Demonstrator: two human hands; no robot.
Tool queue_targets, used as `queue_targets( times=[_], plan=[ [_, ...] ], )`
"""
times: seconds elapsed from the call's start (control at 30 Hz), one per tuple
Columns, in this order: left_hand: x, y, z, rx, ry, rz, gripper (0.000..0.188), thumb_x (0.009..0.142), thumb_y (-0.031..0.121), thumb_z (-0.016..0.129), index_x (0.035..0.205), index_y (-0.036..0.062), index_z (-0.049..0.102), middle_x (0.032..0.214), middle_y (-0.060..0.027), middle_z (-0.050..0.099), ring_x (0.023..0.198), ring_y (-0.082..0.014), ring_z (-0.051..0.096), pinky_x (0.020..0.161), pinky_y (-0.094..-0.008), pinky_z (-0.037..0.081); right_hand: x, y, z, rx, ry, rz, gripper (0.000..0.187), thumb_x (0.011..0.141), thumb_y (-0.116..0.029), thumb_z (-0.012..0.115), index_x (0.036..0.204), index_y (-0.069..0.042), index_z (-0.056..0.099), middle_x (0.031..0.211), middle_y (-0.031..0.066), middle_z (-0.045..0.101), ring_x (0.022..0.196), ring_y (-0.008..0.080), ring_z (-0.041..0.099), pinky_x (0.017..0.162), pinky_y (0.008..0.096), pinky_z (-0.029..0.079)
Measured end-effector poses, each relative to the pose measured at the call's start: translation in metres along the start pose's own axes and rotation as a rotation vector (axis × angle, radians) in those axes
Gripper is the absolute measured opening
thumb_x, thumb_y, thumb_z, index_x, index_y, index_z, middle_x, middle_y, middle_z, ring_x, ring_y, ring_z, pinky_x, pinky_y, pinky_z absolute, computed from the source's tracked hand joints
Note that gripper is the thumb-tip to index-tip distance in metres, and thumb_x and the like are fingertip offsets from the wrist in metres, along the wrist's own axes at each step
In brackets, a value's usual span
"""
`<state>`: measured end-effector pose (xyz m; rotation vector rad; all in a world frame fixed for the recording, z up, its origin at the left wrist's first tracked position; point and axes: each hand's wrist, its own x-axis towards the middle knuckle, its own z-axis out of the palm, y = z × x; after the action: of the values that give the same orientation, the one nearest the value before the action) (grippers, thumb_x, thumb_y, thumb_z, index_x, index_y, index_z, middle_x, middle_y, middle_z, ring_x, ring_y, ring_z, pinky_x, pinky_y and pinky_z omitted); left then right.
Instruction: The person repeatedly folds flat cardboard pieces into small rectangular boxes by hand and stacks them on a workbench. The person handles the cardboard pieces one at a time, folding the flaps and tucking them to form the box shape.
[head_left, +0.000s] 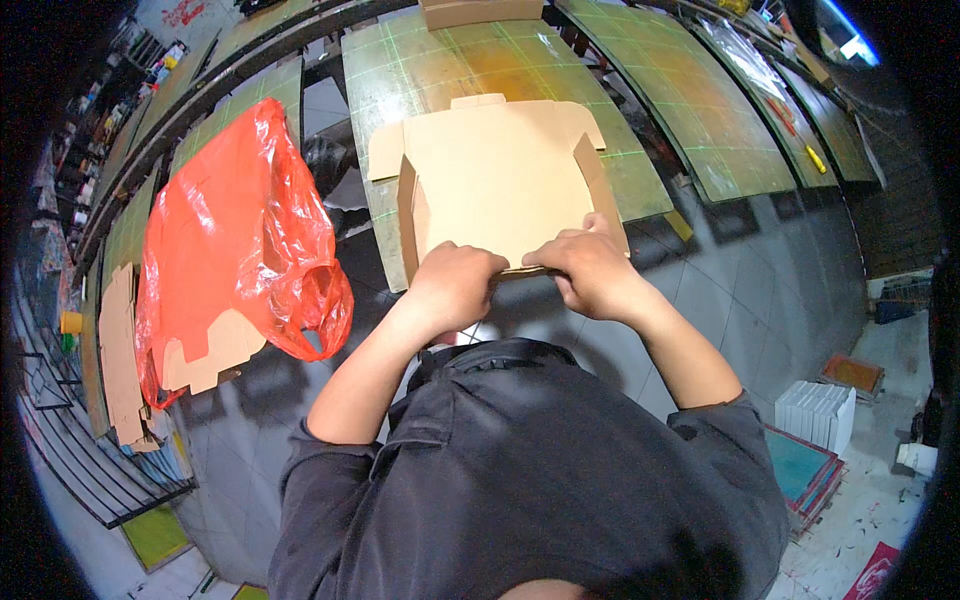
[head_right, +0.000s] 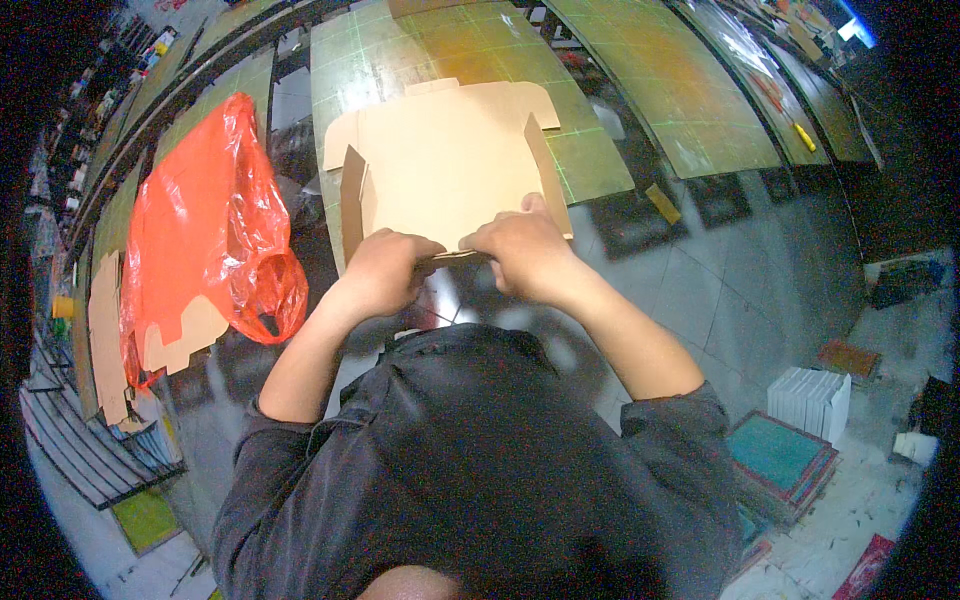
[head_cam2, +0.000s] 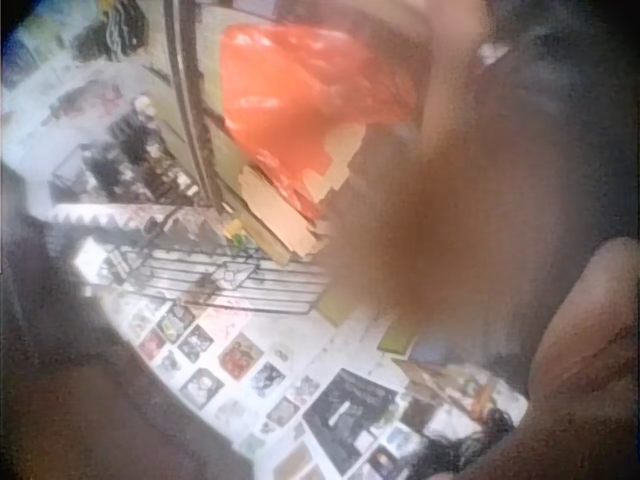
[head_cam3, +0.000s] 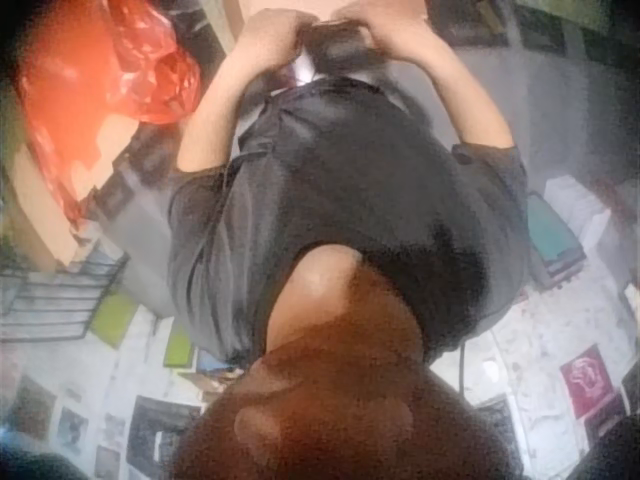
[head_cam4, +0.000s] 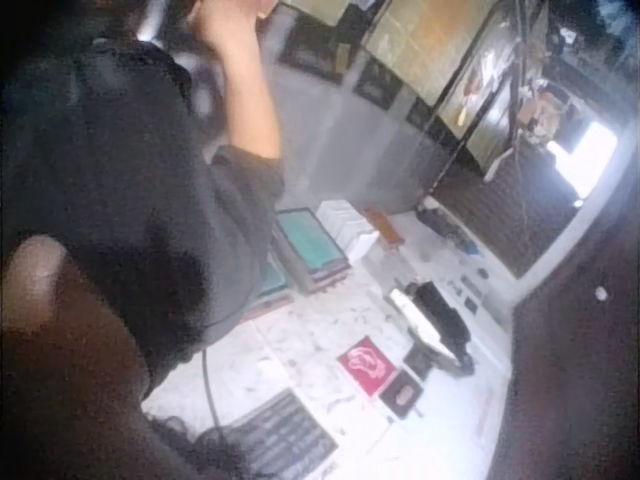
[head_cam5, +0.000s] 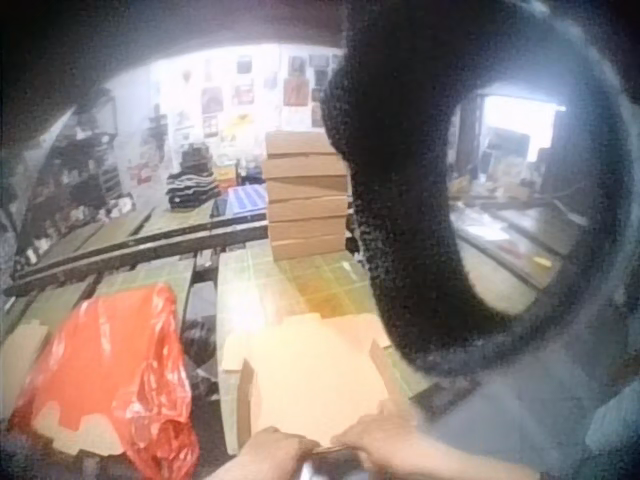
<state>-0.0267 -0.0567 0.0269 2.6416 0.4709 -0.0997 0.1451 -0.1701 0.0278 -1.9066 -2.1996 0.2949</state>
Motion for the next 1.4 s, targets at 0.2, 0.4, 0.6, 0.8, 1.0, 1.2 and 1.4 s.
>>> queue_targets(
  times=[0.2, 0.4, 0.6, 0.8, 1.0, 1.2, 1.4],
  plan=[
    [0.002, -0.010, -0.003, -0.080, 0.010, 0.053, 0.025, 0.071, 0.008, 0.061, 0.096, 0.0050, 0.063, 0.087, -0.0168, 0.064, 0.085, -0.0331, 0.062, 0.076, -0.0415, 0.047, 0.014, 0.008, -0.003, 0.102, -0.170, 0.030, 0.040, 0.070, -0.007, 0.063, 0.110, -0.011, 0.060, 0.092, 0.0081, 0.064, 0.090, 0.0246, 0.059, 0.083, 0.0361, 0.038],
    [-0.011, -0.052, -0.007, -0.474, 0.979, -0.281, 0.041, 0.087, 0.034, 0.057, 0.106, -0.0022, 0.057, 0.099, -0.0162, 0.063, 0.090, -0.0235, 0.061, 0.080, -0.0303, 0.046, -0.002, 0.065, -0.014, 0.501, 0.664, 0.487, 0.049, 0.077, -0.029, 0.070, 0.116, -0.004, 0.055, 0.110, 0.0123, 0.058, 0.102, 0.0227, 0.055, 0.088, 0.0341, 0.045],
    [0.019, -0.062, 0.015, -1.324, 0.755, -0.412, 0.048, 0.095, 0.040, 0.041, 0.108, -0.0023, 0.059, 0.098, -0.0074, 0.062, 0.090, -0.0156, 0.056, 0.084, -0.0277, 0.042, 0.024, 0.083, 0.025, 0.886, 0.531, 0.514, 0.041, 0.090, -0.030, 0.054, 0.117, 0.001, 0.056, 0.117, 0.0116, 0.056, 0.111, 0.0191, 0.050, 0.096, 0.0279, 0.036],
    [0.015, -0.065, 0.013, -1.602, 0.727, -0.446, 0.042, 0.094, 0.036, 0.044, 0.111, 0.0001, 0.056, 0.096, -0.0073, 0.062, 0.080, -0.0155, 0.059, 0.071, -0.0286, 0.049, 0.018, 0.082, 0.025, 1.409, 0.663, 0.538, 0.033, 0.088, -0.025, 0.057, 0.107, 0.001, 0.062, 0.108, 0.0081, 0.061, 0.102, 0.0143, 0.055, 0.089, 0.0251, 0.040],
    [0.012, -0.066, 0.012, -1.735, 0.848, -0.475, 0.029, 0.085, 0.017, 0.057, 0.105, -0.0038, 0.058, 0.096, -0.0112, 0.062, 0.086, -0.0196, 0.061, 0.076, -0.0298, 0.050, 0.015, 0.076, 0.023, 1.420, 0.693, 0.552, 0.025, 0.086, -0.021, 0.059, 0.100, -0.001, 0.064, 0.098, 0.0066, 0.064, 0.093, 0.0137, 0.057, 0.085, 0.0248, 0.042],
    [0.010, -0.071, 0.018, -1.761, 0.831, -0.348, 0.047, 0.084, 0.015, 0.056, 0.125, -0.0046, 0.042, 0.112, -0.0145, 0.057, 0.097, -0.0214, 0.059, 0.084, -0.0316, 0.048, 0.016, 0.070, 0.024, 1.456, 0.738, 0.531, 0.021, 0.084, -0.017, 0.060, 0.098, -0.001, 0.064, 0.095, 0.0061, 0.064, 0.091, 0.0133, 0.057, 0.083, 0.0252, 0.042],
    [0.009, -0.083, 0.020, -1.767, 0.789, -0.178, 0.047, 0.086, 0.017, 0.051, 0.127, -0.0026, 0.041, 0.115, -0.0120, 0.057, 0.102, -0.0202, 0.057, 0.089, -0.0322, 0.045, 0.020, 0.074, 0.028, 1.496, 0.761, 0.444, 0.022, 0.084, -0.016, 0.060, 0.100, -0.002, 0.062, 0.098, 0.0054, 0.063, 0.094, 0.0135, 0.056, 0.084, 0.0263, 0.042]
  ],
)
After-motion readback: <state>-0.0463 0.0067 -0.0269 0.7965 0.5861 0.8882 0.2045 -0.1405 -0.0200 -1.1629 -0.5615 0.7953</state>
